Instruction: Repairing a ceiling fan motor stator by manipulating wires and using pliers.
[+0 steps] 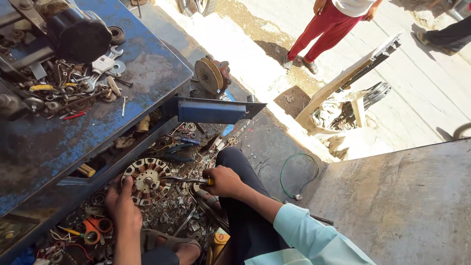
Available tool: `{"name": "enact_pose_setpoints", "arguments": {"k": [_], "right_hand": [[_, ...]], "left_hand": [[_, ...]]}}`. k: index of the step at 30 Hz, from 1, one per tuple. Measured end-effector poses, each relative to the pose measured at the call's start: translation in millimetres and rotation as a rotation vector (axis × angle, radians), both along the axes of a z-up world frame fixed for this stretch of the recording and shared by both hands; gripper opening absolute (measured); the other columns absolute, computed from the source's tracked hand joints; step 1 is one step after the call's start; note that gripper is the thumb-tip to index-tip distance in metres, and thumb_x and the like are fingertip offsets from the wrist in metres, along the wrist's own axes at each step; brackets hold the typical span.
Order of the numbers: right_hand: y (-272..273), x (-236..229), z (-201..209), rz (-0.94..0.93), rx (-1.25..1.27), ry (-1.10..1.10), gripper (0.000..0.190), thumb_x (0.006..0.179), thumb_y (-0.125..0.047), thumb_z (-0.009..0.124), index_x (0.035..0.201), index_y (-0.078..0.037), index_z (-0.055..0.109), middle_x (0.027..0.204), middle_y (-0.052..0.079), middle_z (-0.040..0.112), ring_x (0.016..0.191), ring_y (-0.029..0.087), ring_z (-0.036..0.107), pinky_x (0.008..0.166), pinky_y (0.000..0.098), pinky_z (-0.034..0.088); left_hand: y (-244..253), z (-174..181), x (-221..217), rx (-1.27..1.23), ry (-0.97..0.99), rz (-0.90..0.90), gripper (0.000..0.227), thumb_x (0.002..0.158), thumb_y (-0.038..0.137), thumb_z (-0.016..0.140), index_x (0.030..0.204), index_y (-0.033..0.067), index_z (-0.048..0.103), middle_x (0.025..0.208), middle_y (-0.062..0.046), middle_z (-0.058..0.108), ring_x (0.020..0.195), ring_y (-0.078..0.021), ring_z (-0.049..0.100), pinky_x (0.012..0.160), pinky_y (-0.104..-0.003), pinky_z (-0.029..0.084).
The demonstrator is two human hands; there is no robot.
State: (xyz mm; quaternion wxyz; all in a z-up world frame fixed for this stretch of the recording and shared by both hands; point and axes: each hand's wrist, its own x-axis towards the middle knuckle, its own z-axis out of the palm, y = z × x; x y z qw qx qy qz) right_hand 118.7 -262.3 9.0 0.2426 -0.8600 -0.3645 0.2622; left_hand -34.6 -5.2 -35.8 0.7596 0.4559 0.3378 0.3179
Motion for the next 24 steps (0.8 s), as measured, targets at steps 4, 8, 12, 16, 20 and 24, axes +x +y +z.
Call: {"name": "enact_pose_setpoints", "arguments": {"k": [4, 8, 12, 16, 20, 24], "right_hand": [[-9, 8, 27, 0.018, 0.136, 0.013, 0.047, 0.075, -0.04, 0.081, 0.104, -0.008, 0.063, 0.088, 0.013, 0.066, 0.079, 0.035, 0.069, 0.07, 0.0465, 0.052], [-24, 9, 61, 0.0, 0.028, -0.18, 0.052, 0.072, -0.042, 0.085, 0.102, -0.009, 0.061, 0.098, 0.015, 0.061, 0.084, 0.037, 0.063, 0.074, 0.0474, 0.049], [-46, 2, 11, 0.102, 0.143, -0.239, 0.04, 0.085, -0.039, 0.079, 0.099, -0.008, 0.058, 0.094, 0.014, 0.063, 0.09, 0.038, 0.063, 0.076, 0.0494, 0.048], [-37, -5, 26, 0.15, 0.08, -0.235, 0.032, 0.091, -0.033, 0.072, 0.096, -0.006, 0.055, 0.09, 0.015, 0.063, 0.086, 0.038, 0.062, 0.074, 0.0501, 0.048], [-36, -9, 35, 0.151, 0.068, -0.193, 0.027, 0.092, -0.027, 0.069, 0.097, -0.005, 0.054, 0.085, 0.014, 0.065, 0.083, 0.038, 0.064, 0.07, 0.0516, 0.046], [-31, 2, 42, 0.202, -0.02, -0.085, 0.03, 0.096, -0.031, 0.069, 0.095, -0.006, 0.054, 0.073, 0.014, 0.061, 0.074, 0.037, 0.064, 0.07, 0.0502, 0.046]], "left_hand": [[4, 4, 3, -0.102, 0.024, -0.021, 0.034, 0.091, 0.012, 0.076, 0.123, 0.0047, 0.069, 0.12, -0.002, 0.07, 0.113, -0.0142, 0.064, 0.105, -0.031, 0.047], [5, 1, 2, -0.094, 0.039, -0.022, 0.039, 0.089, 0.011, 0.076, 0.126, 0.0031, 0.068, 0.124, -0.004, 0.07, 0.116, -0.0155, 0.063, 0.106, -0.033, 0.045], [5, -9, 8, -0.064, 0.099, -0.026, 0.041, 0.091, 0.011, 0.072, 0.13, 0.0022, 0.066, 0.126, -0.004, 0.069, 0.117, -0.0158, 0.062, 0.106, -0.033, 0.044], [1, -3, 8, -0.012, 0.13, -0.049, 0.039, 0.096, 0.014, 0.064, 0.133, 0.0023, 0.063, 0.126, -0.006, 0.067, 0.116, -0.0168, 0.062, 0.104, -0.033, 0.045], [-2, 10, 10, 0.063, 0.129, -0.073, 0.038, 0.1, 0.018, 0.059, 0.134, 0.0024, 0.062, 0.126, -0.007, 0.067, 0.115, -0.0172, 0.062, 0.102, -0.033, 0.046], [-4, 19, 11, 0.193, 0.291, -0.094, 0.04, 0.105, 0.026, 0.057, 0.138, 0.0032, 0.063, 0.122, -0.014, 0.065, 0.108, -0.0244, 0.063, 0.093, -0.038, 0.048]]}}
